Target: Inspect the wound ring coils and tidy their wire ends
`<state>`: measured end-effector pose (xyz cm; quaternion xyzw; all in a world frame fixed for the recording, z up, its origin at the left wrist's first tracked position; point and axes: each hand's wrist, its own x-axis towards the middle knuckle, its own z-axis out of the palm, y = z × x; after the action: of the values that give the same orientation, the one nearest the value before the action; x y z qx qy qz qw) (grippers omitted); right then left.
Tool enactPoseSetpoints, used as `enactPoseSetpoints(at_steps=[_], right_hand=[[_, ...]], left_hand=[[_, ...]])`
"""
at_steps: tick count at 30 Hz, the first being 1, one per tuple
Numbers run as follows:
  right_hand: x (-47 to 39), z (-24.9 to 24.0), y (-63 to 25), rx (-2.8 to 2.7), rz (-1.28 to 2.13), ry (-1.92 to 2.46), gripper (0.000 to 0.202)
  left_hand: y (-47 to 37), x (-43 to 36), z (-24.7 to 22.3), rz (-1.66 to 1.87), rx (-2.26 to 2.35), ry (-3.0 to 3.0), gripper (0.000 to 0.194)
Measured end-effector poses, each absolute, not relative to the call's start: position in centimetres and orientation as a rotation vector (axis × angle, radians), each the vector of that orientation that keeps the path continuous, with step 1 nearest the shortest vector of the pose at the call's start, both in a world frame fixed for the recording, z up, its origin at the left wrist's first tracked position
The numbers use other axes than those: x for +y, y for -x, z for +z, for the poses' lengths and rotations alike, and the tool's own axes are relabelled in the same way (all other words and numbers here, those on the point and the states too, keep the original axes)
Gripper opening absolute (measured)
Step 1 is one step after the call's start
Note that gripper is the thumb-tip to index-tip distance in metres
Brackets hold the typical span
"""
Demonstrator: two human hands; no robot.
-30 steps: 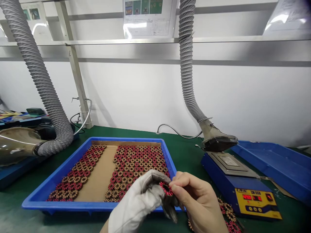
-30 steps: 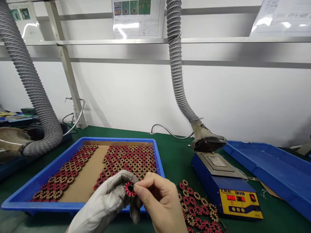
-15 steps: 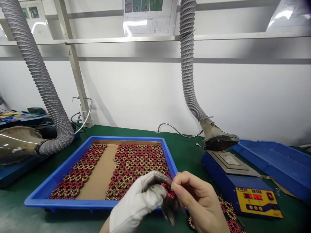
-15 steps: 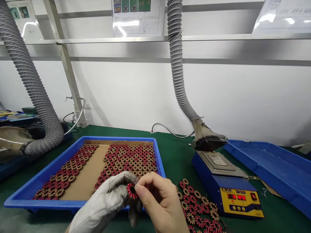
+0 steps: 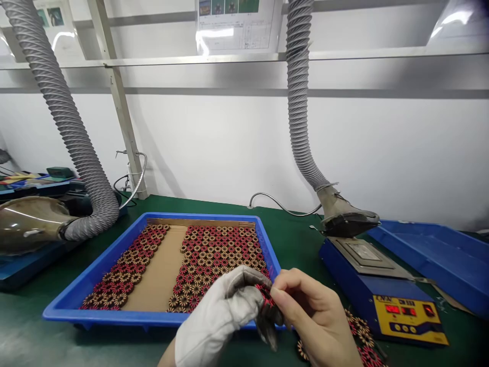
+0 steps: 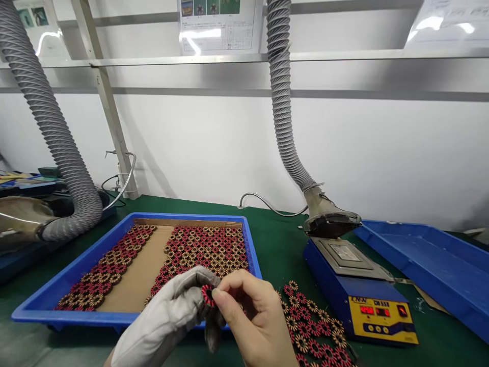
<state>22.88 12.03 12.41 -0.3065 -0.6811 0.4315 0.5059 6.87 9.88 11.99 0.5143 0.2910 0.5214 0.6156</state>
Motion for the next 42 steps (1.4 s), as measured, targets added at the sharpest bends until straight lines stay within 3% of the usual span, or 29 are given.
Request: enactPoseSetpoints(at_steps=[16,25,31,42], right_hand=[[11.8,12.7,-22.6,-1.656,1.084,0.721,0.038],[12.2,11.9,-22.3,-1.44,1.212,0.645,0.024],[12.0,12.0,-22.2,-1.49,0.964,0.617,0.023],[12.0,13.3,-23.4,-1.749,0.87,0.874,0.029]], left_hand=[[-7.0,9.7,12.3,1.237,0.736,-1.152,0.03],[-7.2,9.6,12.0,1.246,0.645,-1.075,0.026],[-7.3,9.1,12.4,1.228,0.592,-1.041,0.049],[-7.3,9.7,12.3,1.363,0.471,-1.086,0.043]])
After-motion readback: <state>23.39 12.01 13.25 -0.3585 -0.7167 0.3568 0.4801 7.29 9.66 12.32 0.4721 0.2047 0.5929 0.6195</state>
